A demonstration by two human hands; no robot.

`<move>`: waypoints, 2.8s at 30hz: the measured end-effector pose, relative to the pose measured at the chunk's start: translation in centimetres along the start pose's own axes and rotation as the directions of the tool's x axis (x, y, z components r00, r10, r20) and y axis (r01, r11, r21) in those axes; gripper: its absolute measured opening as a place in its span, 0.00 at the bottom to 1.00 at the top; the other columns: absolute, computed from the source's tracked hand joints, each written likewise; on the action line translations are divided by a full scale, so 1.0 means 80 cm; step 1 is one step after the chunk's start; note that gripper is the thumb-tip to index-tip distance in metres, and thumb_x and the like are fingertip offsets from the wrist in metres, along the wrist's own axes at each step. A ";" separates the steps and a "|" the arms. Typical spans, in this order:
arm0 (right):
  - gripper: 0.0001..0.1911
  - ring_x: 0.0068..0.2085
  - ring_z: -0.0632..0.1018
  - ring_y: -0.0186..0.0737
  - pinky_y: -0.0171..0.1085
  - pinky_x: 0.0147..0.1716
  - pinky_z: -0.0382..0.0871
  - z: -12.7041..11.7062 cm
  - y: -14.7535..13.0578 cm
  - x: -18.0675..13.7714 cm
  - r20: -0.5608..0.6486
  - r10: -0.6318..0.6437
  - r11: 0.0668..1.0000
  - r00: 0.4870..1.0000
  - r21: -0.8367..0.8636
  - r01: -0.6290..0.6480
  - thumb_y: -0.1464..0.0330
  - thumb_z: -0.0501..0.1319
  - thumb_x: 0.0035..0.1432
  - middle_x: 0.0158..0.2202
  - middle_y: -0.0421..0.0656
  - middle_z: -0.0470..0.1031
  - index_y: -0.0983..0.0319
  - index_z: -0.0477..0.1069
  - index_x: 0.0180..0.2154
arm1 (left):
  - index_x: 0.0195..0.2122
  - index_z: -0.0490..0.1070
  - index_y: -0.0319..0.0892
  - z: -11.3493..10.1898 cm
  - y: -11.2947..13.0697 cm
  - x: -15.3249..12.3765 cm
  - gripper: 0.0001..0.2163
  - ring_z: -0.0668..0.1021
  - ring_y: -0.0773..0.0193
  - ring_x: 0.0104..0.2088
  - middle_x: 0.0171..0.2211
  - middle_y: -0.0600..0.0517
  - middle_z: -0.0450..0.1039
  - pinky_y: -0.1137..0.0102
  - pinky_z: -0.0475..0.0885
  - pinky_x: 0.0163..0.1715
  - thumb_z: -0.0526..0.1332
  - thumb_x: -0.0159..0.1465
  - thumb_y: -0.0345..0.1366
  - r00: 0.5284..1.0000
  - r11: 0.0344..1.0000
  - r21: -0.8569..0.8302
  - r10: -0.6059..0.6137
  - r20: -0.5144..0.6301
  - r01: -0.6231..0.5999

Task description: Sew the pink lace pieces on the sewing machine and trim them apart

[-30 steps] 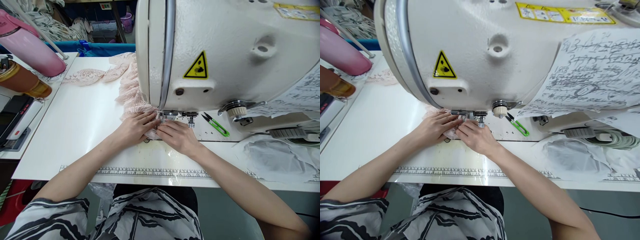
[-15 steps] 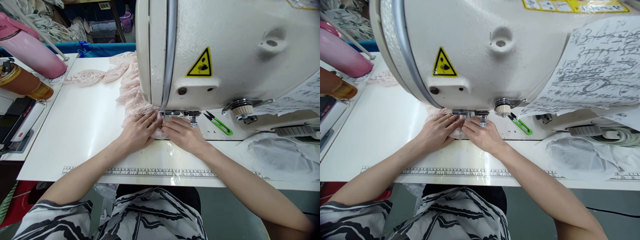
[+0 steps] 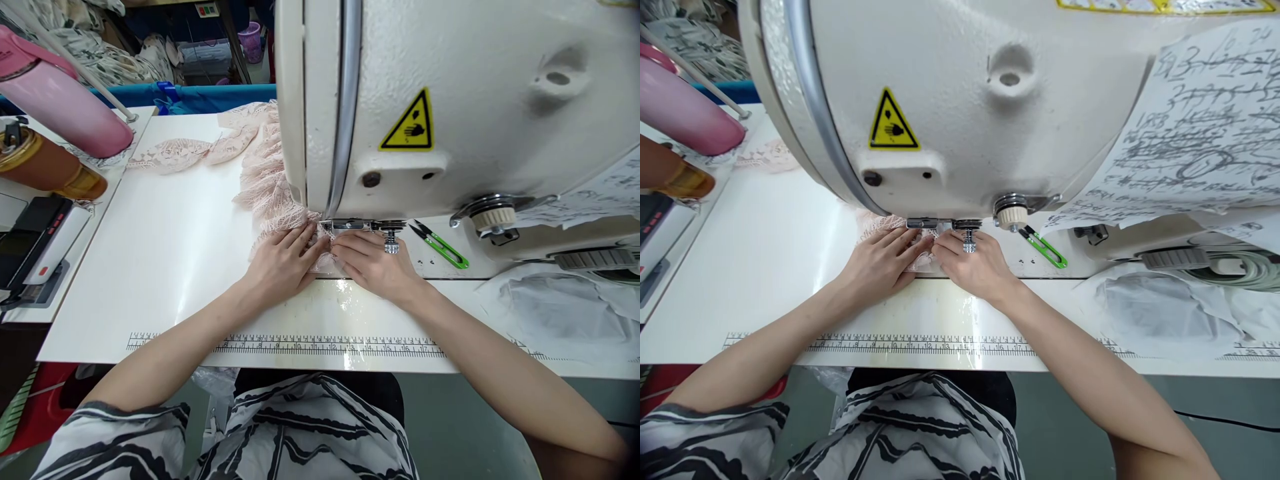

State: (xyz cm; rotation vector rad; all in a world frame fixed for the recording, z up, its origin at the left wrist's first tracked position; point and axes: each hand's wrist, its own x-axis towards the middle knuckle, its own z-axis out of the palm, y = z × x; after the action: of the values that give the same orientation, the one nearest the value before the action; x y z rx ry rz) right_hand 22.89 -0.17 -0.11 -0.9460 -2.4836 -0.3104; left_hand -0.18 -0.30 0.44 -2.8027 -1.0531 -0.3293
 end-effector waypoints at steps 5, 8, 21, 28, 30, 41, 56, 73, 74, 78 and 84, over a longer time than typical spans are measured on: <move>0.10 0.33 0.75 0.33 0.39 0.32 0.63 0.000 -0.001 0.000 0.012 0.046 0.997 0.999 -0.063 -0.045 0.71 0.56 0.70 0.41 0.39 0.82 0.61 0.77 0.40 | 0.60 0.73 0.33 0.003 0.000 0.002 0.21 0.79 0.42 0.56 0.59 0.33 0.72 0.52 0.78 0.50 0.53 0.72 0.38 1.000 0.999 0.040 0.003 -0.029 -0.002; 0.10 0.34 0.76 0.34 0.39 0.34 0.64 0.001 -0.004 -0.001 0.001 0.083 0.994 0.997 -0.072 -0.083 0.71 0.56 0.69 0.43 0.37 0.83 0.60 0.77 0.41 | 0.61 0.72 0.33 0.004 0.000 0.003 0.21 0.79 0.41 0.56 0.59 0.32 0.72 0.51 0.78 0.48 0.54 0.72 0.39 1.000 0.999 0.034 -0.004 -0.025 0.005; 0.12 0.46 0.77 0.40 0.41 0.44 0.72 0.013 -0.001 -0.001 0.080 0.025 0.988 0.996 0.150 -0.037 0.72 0.55 0.70 0.45 0.43 0.81 0.56 0.77 0.46 | 0.61 0.71 0.36 0.000 -0.027 -0.006 0.19 0.75 0.54 0.61 0.61 0.43 0.71 0.56 0.72 0.63 0.53 0.72 0.32 0.989 0.976 -0.158 0.145 -0.041 -0.150; 0.15 0.47 0.76 0.37 0.39 0.46 0.72 0.016 -0.014 0.004 0.054 -0.005 0.992 0.999 0.126 -0.002 0.76 0.53 0.70 0.42 0.41 0.81 0.57 0.77 0.41 | 0.58 0.74 0.36 -0.004 -0.040 -0.007 0.18 0.77 0.54 0.59 0.58 0.43 0.74 0.56 0.73 0.62 0.53 0.71 0.31 0.989 0.966 -0.215 0.131 -0.073 -0.144; 0.14 0.47 0.77 0.38 0.39 0.46 0.73 0.018 -0.015 0.004 0.052 -0.003 0.990 0.999 0.143 -0.005 0.75 0.54 0.70 0.41 0.41 0.81 0.57 0.77 0.40 | 0.59 0.74 0.37 -0.003 -0.041 -0.007 0.18 0.76 0.53 0.60 0.59 0.43 0.74 0.55 0.72 0.63 0.53 0.71 0.30 0.991 0.964 -0.235 0.116 -0.062 -0.128; 0.09 0.45 0.77 0.40 0.40 0.45 0.74 0.019 -0.019 0.006 0.054 0.016 0.986 0.998 0.162 -0.025 0.69 0.57 0.70 0.40 0.44 0.80 0.58 0.77 0.40 | 0.59 0.73 0.32 0.000 -0.035 -0.007 0.19 0.76 0.49 0.60 0.58 0.39 0.74 0.52 0.74 0.61 0.54 0.69 0.30 0.990 0.981 -0.143 0.124 -0.065 -0.132; 0.11 0.40 0.79 0.34 0.39 0.48 0.75 0.013 -0.017 0.008 -0.070 -0.060 0.990 0.996 0.122 0.069 0.79 0.58 0.65 0.38 0.38 0.82 0.60 0.74 0.35 | 0.60 0.71 0.27 0.003 -0.025 -0.011 0.22 0.75 0.44 0.61 0.60 0.35 0.72 0.51 0.75 0.59 0.54 0.68 0.32 0.996 0.993 -0.082 0.083 -0.042 -0.086; 0.10 0.45 0.79 0.38 0.39 0.46 0.73 0.010 -0.008 0.002 0.016 0.009 0.989 1.000 0.146 -0.011 0.75 0.57 0.68 0.42 0.42 0.82 0.60 0.77 0.40 | 0.61 0.70 0.27 0.004 0.001 -0.009 0.22 0.74 0.44 0.61 0.59 0.33 0.72 0.52 0.73 0.61 0.54 0.72 0.36 0.999 1.000 -0.002 -0.029 -0.024 0.029; 0.11 0.45 0.79 0.39 0.39 0.45 0.73 0.011 -0.007 0.002 0.022 0.021 0.988 1.000 0.154 -0.024 0.74 0.57 0.68 0.42 0.43 0.82 0.59 0.77 0.40 | 0.61 0.70 0.26 0.003 0.002 -0.009 0.22 0.74 0.43 0.62 0.60 0.32 0.71 0.51 0.72 0.61 0.54 0.72 0.36 0.999 1.000 -0.004 -0.029 -0.020 0.029; 0.12 0.44 0.78 0.40 0.40 0.43 0.72 0.012 -0.004 0.000 0.035 0.044 0.986 0.998 0.159 -0.049 0.73 0.55 0.69 0.42 0.44 0.81 0.59 0.78 0.41 | 0.60 0.71 0.29 0.001 0.008 -0.009 0.21 0.75 0.41 0.61 0.59 0.30 0.72 0.51 0.75 0.58 0.54 0.72 0.36 1.000 0.998 0.054 -0.012 -0.024 0.013; 0.11 0.43 0.78 0.40 0.40 0.43 0.72 0.013 0.001 -0.003 0.033 0.071 0.983 0.997 0.166 -0.075 0.73 0.57 0.68 0.44 0.44 0.81 0.58 0.78 0.44 | 0.61 0.71 0.30 0.001 0.012 -0.008 0.20 0.75 0.39 0.60 0.59 0.29 0.71 0.50 0.76 0.55 0.55 0.72 0.35 0.999 0.997 0.079 -0.010 -0.040 0.013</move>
State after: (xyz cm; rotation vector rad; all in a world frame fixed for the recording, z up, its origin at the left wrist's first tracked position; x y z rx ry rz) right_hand 22.77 0.12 -1.13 -0.9737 -2.4470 -0.0639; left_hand -0.01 -1.41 0.20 -2.7103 -1.0498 -0.3359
